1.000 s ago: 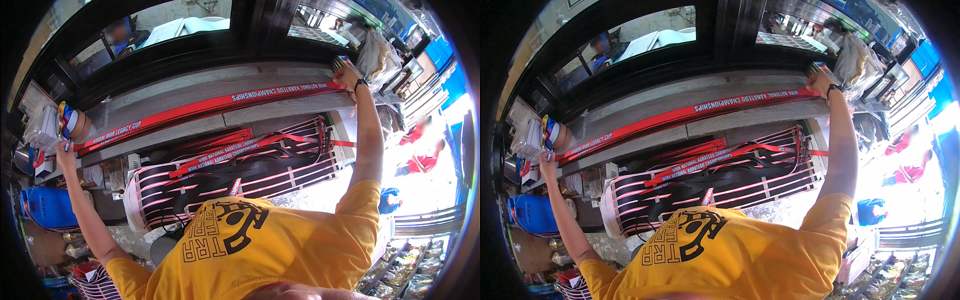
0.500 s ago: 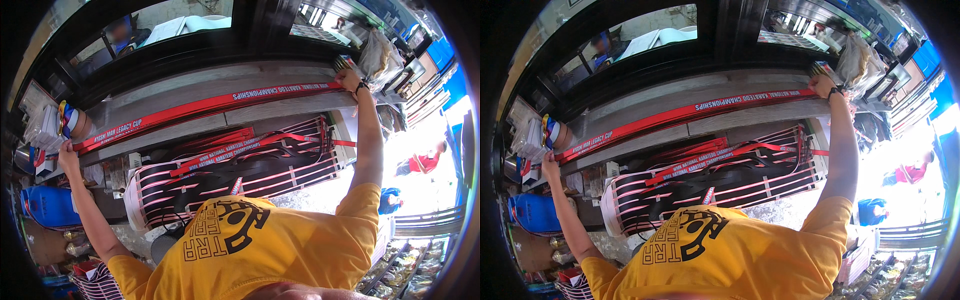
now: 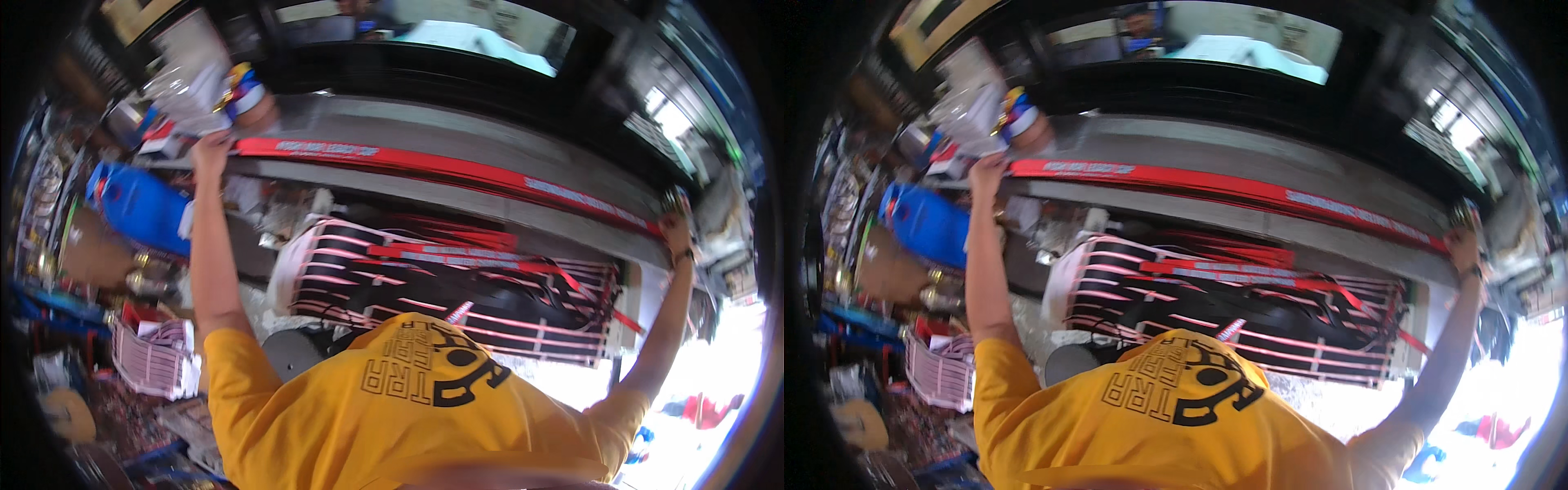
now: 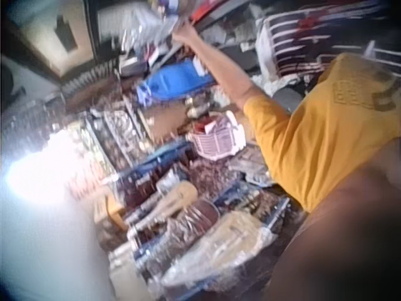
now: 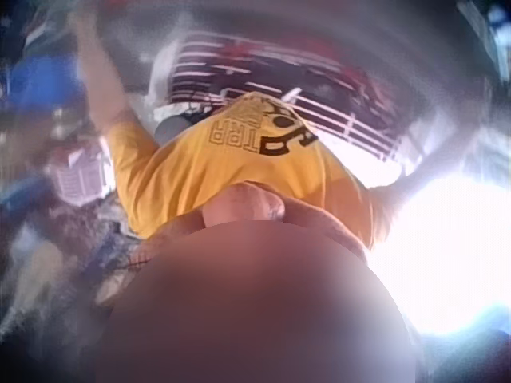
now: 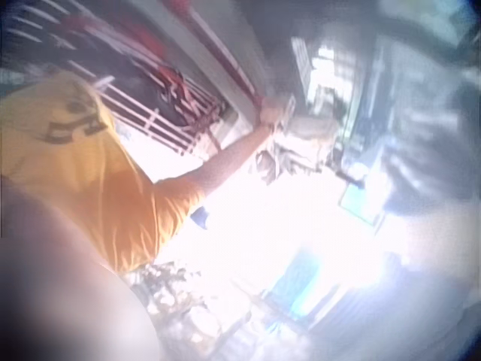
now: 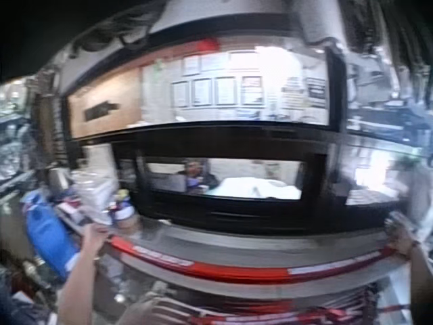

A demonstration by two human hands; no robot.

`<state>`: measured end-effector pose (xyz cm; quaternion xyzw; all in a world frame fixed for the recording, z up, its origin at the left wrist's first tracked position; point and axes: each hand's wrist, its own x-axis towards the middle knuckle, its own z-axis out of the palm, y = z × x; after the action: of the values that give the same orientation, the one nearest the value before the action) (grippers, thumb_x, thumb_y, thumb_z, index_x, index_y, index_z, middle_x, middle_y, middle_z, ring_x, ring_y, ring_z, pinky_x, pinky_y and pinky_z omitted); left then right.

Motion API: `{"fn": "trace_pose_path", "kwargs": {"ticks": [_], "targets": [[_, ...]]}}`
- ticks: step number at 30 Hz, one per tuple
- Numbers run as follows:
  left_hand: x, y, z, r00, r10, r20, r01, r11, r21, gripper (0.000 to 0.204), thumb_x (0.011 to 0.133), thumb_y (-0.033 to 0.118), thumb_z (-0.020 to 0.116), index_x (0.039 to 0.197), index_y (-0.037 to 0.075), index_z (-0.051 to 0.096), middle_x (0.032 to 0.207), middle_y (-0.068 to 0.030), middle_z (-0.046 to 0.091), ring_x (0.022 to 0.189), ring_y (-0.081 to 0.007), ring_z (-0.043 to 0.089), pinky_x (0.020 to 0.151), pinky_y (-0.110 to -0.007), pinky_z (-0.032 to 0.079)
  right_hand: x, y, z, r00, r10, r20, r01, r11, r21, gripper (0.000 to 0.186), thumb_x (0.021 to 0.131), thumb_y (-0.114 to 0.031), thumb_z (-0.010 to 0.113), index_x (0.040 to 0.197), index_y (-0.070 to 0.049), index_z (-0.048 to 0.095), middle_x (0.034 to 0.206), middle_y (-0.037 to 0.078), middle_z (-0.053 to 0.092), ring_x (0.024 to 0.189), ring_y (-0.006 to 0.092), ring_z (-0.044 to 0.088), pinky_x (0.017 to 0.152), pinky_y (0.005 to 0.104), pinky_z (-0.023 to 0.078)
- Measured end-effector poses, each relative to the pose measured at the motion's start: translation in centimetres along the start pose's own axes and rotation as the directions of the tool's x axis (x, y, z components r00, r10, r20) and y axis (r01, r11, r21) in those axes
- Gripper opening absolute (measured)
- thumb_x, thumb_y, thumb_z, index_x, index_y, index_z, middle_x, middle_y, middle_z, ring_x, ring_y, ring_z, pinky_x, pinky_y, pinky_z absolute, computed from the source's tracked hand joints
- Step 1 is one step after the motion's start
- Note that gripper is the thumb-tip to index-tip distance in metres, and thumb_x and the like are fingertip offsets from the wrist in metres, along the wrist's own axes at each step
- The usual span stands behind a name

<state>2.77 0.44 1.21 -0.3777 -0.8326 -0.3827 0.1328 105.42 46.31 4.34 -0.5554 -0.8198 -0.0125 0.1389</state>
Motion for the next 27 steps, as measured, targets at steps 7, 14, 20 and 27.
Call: {"fn": "trace_pose_path", "kwargs": {"ticks": [7,14,20,27], "targets": [[-0.7,4.5,-2.8,0.916,-0.364,0.167,0.400,0.848,-0.347,0.030,0.090,0.008,0.075,0.120,0.006,0.071,0.096,-0.0004,0.072,0.074,-0.0067,0.060,0.065,-0.022,0.049,-0.4,-0.6,-2.2,0.983,0.177,0.053,-0.185,0.960,0.213,0.011,0.084,-0.004,0.064,0.093,-0.005,0.071,0.074,0.006,0.065,0.065,0.0148,0.062,0.058,0.0317,0.048],[-1.2,5.2,-3.4,0.962,-0.255,0.093,0.272,0.912,-0.308,0.032,0.082,0.005,0.082,0.113,0.003,0.073,0.082,-0.0044,0.071,0.065,-0.0082,0.059,0.060,-0.025,0.049,0.4,0.6,-2.4,0.994,0.041,-0.102,-0.027,0.991,0.134,0.014,0.082,-0.002,0.064,0.094,-0.005,0.071,0.084,0.008,0.067,0.081,0.0184,0.063,0.074,0.0320,0.050],[-1.9,5.3,-2.6,0.968,-0.228,0.107,0.250,0.921,-0.298,0.035,0.081,0.006,0.083,0.114,0.004,0.071,0.082,-0.0050,0.072,0.064,-0.0084,0.060,0.059,-0.025,0.049,0.0,0.4,-1.4,0.987,0.130,-0.089,-0.115,0.981,0.159,0.016,0.078,0.001,0.064,0.091,-0.005,0.072,0.080,0.009,0.067,0.076,0.0203,0.063,0.070,0.0336,0.050],[-2.2,4.9,-2.3,0.971,-0.198,0.132,0.227,0.936,-0.270,0.035,0.085,0.009,0.081,0.118,0.005,0.070,0.086,-0.0040,0.073,0.067,-0.0073,0.060,0.060,-0.023,0.050,-0.4,1.0,-0.2,0.975,0.157,-0.157,-0.135,0.981,0.141,0.017,0.079,0.005,0.064,0.092,-0.004,0.071,0.078,0.009,0.067,0.073,0.0201,0.063,0.068,0.0347,0.049]]}}
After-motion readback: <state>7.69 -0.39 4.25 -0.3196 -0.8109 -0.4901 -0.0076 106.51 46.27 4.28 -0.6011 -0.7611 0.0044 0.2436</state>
